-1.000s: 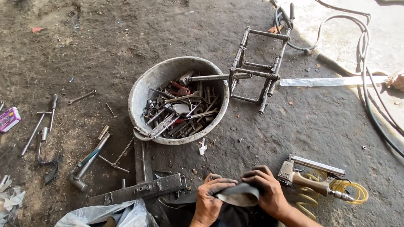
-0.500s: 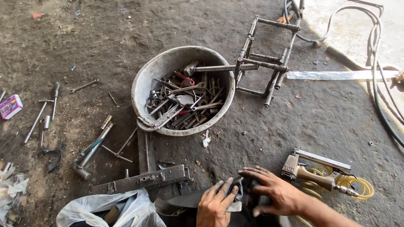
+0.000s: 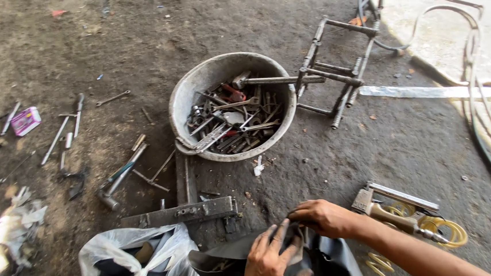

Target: Repairing and reupholstering a motorcycle seat component using a staple gun.

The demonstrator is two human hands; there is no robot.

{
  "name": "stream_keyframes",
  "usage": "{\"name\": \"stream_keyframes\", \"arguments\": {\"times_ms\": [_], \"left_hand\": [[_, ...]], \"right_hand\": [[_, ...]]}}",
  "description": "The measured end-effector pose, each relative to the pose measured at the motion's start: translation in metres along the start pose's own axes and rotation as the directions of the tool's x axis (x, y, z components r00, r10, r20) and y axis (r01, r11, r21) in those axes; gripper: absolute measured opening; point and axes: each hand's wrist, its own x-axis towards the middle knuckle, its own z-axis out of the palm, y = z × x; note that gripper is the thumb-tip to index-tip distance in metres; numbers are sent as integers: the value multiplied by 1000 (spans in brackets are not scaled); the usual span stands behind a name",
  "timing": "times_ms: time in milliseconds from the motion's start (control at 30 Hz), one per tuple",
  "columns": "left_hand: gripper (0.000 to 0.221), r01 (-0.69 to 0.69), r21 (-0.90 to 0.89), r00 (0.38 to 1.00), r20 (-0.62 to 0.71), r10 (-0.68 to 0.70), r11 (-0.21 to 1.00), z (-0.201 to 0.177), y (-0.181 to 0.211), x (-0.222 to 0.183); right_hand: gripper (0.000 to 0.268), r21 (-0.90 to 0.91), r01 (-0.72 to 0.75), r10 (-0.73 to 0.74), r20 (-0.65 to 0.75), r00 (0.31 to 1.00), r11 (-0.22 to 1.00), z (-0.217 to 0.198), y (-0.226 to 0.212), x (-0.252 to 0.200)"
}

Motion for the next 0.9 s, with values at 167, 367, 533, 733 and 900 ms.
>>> {"name": "stream_keyframes", "arguments": {"times_ms": [167, 367, 533, 733, 900], "left_hand": [[68, 300, -353, 900, 413, -141, 886, -79, -62, 15], [60, 648, -234, 635, 691, -345, 725, -76, -139, -26], [39, 643, -404, 749, 509, -424, 651, -45, -144, -45], [27, 643, -217, 758, 47, -650, 734, -8, -110, -39], [37, 727, -30, 687, 66, -724, 686, 8, -121, -31]], "right_hand": [[32, 24, 39, -39, -20, 999, 999, -2, 6, -10], [33, 11, 23, -22, -39, 999, 1000, 1, 28, -21], [41, -7, -25, 25, -73, 997, 1000, 11, 50, -21], [25, 106, -413, 425, -168, 889, 905, 14, 52, -7], [29, 59, -274, 280, -186, 942, 960, 32, 92, 0]]}}
